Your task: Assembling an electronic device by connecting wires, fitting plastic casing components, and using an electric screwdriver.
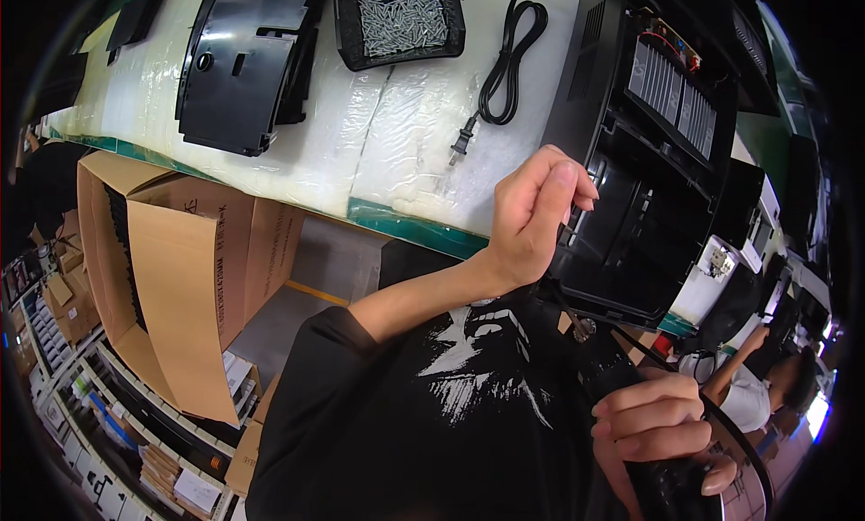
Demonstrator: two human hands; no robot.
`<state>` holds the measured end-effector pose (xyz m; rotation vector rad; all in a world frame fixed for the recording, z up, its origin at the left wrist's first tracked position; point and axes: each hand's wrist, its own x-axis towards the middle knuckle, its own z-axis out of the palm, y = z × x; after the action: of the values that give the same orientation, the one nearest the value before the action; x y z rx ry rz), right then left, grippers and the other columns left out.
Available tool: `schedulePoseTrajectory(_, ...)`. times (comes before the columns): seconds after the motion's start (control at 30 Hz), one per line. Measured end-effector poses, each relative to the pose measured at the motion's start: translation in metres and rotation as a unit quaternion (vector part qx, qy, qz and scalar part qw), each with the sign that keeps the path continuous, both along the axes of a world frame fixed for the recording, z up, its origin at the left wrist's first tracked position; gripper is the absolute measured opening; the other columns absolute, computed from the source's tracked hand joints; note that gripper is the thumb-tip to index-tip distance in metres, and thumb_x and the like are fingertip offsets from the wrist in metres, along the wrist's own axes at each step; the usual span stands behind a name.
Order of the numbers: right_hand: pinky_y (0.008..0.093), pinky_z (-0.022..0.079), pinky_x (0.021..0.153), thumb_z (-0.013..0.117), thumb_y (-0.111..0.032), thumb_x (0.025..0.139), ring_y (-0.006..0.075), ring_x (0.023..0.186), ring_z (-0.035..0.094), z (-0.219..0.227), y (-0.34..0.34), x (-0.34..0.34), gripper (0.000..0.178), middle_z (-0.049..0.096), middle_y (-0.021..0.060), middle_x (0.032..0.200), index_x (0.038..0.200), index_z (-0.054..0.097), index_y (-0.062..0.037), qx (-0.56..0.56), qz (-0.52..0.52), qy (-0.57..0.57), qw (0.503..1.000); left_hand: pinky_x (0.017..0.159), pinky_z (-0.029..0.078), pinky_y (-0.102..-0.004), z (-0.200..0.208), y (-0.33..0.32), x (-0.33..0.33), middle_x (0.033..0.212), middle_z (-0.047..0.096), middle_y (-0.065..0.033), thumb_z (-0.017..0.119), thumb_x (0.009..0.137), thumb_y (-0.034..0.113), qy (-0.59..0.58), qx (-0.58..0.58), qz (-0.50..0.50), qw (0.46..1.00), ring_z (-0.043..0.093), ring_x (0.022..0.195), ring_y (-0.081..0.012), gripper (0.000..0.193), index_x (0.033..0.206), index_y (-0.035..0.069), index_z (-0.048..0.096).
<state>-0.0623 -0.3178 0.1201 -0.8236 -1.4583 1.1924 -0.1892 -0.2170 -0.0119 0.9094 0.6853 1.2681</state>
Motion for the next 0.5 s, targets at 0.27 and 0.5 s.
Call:
schedulePoseTrajectory(0.27, 0.0318, 0.038, 0.043, 0.038, -0.028, 0.096, 0.031, 0.066, 0.066, -0.001, 0.003, 0.01, 0.032, 0.065, 0.02, 0.077, 0.096, 0.057, -0.002, 0.037, 0.033, -0.007, 0.999, 0.062, 0.038, -0.0207, 0.0, 0.001, 0.002, 0.08, 0.054, -0.0064, 0.037, 0.1, 0.02, 0.004, -0.012, 0.007, 1.0, 0.046, 0.065, -0.0074, 0.029, 0.085, 0.001, 0.052)
schedulePoseTrajectory(0.5, 0.0361, 0.055, 0.065, 0.06, -0.002, 0.076, 0.0323, 0.078, 0.064, 0.037, 0.048, 0.029, 0.008, 0.063, 0.0209, 0.09, 0.08, 0.055, 0.0028, -0.026, 0.267, -0.055, 0.962, 0.062, 0.038, -0.0206, 0.005, 0.002, 0.003, 0.081, 0.055, -0.0065, 0.037, 0.101, 0.021, 0.003, -0.012, 0.006, 1.0, 0.046, 0.065, -0.0073, 0.03, 0.085, 0.001, 0.052)
